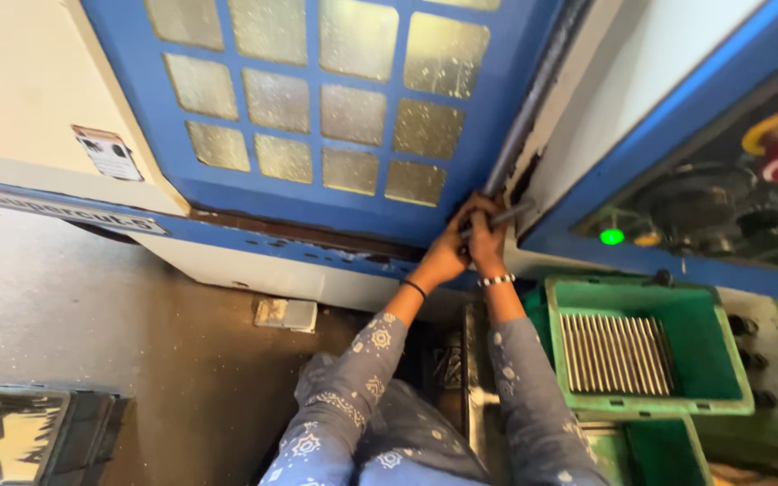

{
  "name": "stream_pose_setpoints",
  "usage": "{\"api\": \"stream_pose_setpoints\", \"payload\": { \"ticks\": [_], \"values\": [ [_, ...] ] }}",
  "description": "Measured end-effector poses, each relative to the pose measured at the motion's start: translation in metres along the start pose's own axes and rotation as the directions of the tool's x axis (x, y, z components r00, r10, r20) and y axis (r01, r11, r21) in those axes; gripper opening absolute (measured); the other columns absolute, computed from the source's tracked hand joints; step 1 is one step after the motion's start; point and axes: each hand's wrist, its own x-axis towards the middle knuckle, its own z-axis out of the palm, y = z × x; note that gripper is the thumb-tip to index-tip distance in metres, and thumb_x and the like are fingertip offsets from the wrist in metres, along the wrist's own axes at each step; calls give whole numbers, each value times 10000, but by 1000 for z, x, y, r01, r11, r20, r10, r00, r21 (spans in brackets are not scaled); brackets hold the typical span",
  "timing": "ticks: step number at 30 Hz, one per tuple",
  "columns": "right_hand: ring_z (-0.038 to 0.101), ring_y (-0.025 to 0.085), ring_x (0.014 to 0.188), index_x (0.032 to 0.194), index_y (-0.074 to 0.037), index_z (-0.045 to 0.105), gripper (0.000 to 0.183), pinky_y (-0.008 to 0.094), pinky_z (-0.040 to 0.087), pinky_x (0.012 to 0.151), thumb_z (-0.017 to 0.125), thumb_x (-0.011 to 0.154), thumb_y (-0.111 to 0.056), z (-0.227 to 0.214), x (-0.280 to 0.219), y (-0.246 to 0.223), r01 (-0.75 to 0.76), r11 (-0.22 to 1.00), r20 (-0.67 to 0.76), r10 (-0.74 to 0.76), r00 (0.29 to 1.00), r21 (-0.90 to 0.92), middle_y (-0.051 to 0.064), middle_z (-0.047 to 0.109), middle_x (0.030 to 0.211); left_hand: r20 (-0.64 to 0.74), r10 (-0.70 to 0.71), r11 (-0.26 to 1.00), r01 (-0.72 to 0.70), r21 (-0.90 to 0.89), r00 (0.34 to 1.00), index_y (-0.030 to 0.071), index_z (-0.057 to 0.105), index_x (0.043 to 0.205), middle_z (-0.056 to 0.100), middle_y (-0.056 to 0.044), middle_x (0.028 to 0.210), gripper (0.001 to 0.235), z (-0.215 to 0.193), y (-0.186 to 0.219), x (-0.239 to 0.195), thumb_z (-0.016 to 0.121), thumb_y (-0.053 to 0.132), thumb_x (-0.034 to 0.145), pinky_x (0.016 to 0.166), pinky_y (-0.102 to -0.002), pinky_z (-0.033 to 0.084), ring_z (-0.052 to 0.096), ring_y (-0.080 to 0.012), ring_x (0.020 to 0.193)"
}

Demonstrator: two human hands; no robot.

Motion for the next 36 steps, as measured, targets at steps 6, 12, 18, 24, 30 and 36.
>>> {"api": "stream_pose_setpoints", "payload": {
  "ticks": [6,12,18,24,30,36],
  "values": [
    [630,237,979,980,-11,662,141,343,517,889,536,928,-47,1,-9,5,-44,999,-7,44,999,-10,132,628,1059,122,-157,983,144,110,980,97,423,1536,618,-261,1314,751,-9,-4,-4,696,105,837,959,-385,551,686,-339,1134],
    [608,154,875,1035,-31,599,174,286,523,752,527,896,-107,1,-3,-5,-155,980,-57,163,985,124,44,620,964,215,75,969,-123,216,974,122,784,936,594,-197,1405,221,-18,-14,1,725,151,725,834,-435,578,709,-353,1015],
    [630,162,820,1003,-7,636,229,280,525,743,475,890,-125,3,-1,-24,-104,992,-59,109,992,75,55,647,911,352,48,977,-117,177,935,139,766,934,571,-179,1468,225,-26,-21,8,695,175,723,813,-444,575,713,-337,978],
    [633,210,769,781,6,650,272,319,399,1119,452,917,-122,19,0,-48,-25,977,-98,4,995,-213,83,655,781,403,133,976,-192,108,905,152,773,979,595,-178,1431,255,-31,-30,11,669,200,752,873,-445,567,697,-340,1044],
    [627,238,863,807,12,672,239,298,497,847,478,908,-84,34,4,-64,70,959,-133,-111,985,-276,130,624,962,491,132,971,-212,111,861,117,765,988,584,-170,1440,266,-46,-31,22,674,225,762,857,-440,566,696,-339,1005],
    [630,257,888,878,-24,694,213,363,509,890,487,849,-64,35,7,-64,85,914,-155,-158,975,-397,149,613,959,473,173,964,-246,98,864,78,756,954,602,-156,1418,273,-48,-26,24,687,248,751,863,-440,567,699,-343,1020]
  ]
}}
